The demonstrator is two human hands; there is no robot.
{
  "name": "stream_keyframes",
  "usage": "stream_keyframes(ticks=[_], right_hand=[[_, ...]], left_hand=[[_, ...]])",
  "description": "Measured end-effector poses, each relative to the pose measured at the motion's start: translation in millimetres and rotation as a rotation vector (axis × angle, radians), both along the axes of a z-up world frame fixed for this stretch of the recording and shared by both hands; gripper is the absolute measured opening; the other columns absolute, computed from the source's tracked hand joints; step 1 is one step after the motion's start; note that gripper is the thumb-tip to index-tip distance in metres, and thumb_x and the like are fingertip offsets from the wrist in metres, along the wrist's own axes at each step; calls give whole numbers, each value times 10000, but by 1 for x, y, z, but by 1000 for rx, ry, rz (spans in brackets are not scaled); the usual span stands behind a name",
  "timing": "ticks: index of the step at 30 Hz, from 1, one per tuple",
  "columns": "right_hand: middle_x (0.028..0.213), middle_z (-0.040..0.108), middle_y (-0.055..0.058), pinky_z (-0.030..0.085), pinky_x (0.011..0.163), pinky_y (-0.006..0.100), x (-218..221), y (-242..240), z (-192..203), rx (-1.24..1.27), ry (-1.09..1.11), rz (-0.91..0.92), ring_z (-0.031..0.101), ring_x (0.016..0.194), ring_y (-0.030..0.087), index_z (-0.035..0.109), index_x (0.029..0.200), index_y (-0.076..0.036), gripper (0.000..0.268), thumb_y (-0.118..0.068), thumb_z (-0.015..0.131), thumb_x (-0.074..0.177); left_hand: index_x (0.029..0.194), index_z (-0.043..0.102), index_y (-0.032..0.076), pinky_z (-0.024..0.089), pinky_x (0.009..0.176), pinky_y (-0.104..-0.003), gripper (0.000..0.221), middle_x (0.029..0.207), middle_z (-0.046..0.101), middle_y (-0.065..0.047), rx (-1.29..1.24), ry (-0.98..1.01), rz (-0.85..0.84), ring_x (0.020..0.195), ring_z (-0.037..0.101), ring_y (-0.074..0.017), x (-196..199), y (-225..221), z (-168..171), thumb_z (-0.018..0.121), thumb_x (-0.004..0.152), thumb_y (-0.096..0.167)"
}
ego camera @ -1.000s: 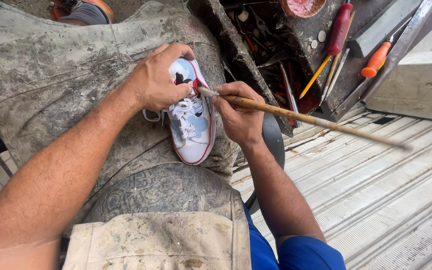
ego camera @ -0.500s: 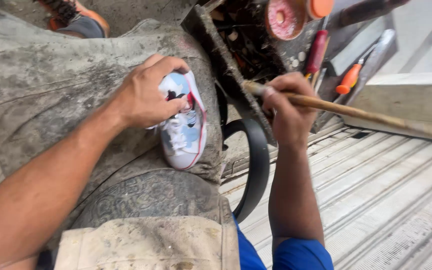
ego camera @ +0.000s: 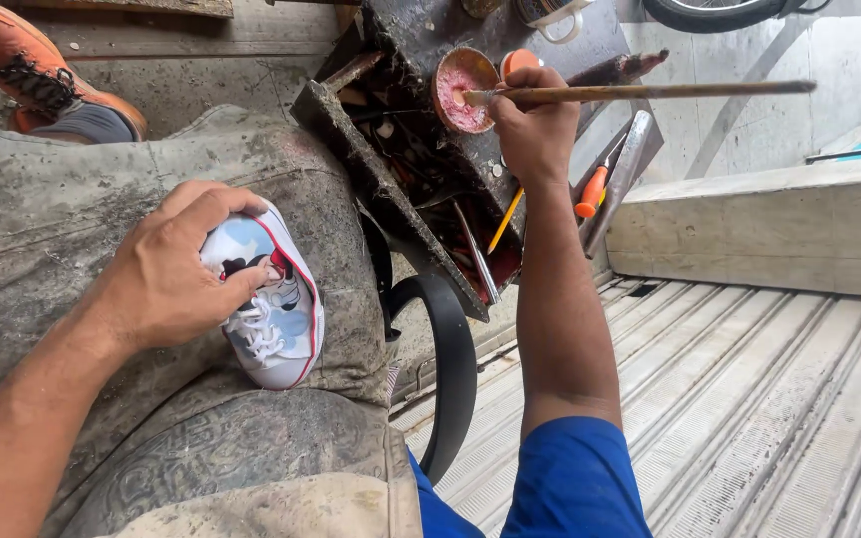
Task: Applying a substance to a sneaker using a brush for repair or customization at a workbench
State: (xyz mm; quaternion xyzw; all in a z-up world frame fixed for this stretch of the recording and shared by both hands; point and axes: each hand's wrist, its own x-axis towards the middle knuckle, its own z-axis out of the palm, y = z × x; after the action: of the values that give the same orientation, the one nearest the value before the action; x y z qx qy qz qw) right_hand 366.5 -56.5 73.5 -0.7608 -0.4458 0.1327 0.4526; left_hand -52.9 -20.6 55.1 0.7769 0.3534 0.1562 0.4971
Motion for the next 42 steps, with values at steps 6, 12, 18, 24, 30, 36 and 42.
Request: stream_keyframes(ticks=[6,12,18,24,30,36,42], right_hand=[[824,763,10,590,632,209,-6,14,-1,-133,25,-114,726,711,72,673,854,-157,188,-32,733,726],[833,707,149,669,553,383,8,10,-8,127,463,-217,785,796,271,583,889,-110,192,48,668,821],[600,535,96,426,346,349,17,-3,-36,470,560,-279,517,437,183,523,819,-116,293,-42,804,864],[912,677,138,509,685,300,-89,-87,24,496,358,177,626,795,203,503,1003,-124,162,34,526,1030],[1076,639,223,622,624,305,-184,-147,23,362,610,266,662,652,251,633,992,-48,110,-60,708,912],[1004,738,138,583,858,311,-237,-149,8,301,147,256,702,911,205,644,1078,-130,262,-49,792,877],[868,705,188,607,793,353,-247,-137,4,220,-56,346,738,856,286,604,918,-38,150,14,740,880]], left_hand=[[1260,637,155,460,1048,-387,583,1253,643,-85,77,-75,9,1148,645,-278,-2,0,-12,828,710,176],[1243,644,177,455,1042,-389,560,1254,646,-79,40,-52,19,1140,646,-277,0,0,-6,811,709,184],[1246,608,208,493,916,-475,501,1306,629,-68,-38,63,3,1098,640,-319,3,1,15,737,762,215],[1249,598,115,509,851,-463,524,1253,619,-136,142,-100,-40,1015,653,-359,-1,-3,11,658,729,131],[1250,601,125,496,796,-436,536,1165,596,-110,139,-84,-53,920,628,-319,-1,-4,12,747,736,167],[1217,604,88,494,845,-424,495,1173,632,-122,203,-145,-55,980,633,-323,-1,-6,17,696,730,102],[1233,604,96,497,883,-417,526,1197,616,-122,199,-127,-48,1023,645,-318,-2,-6,18,723,721,98]])
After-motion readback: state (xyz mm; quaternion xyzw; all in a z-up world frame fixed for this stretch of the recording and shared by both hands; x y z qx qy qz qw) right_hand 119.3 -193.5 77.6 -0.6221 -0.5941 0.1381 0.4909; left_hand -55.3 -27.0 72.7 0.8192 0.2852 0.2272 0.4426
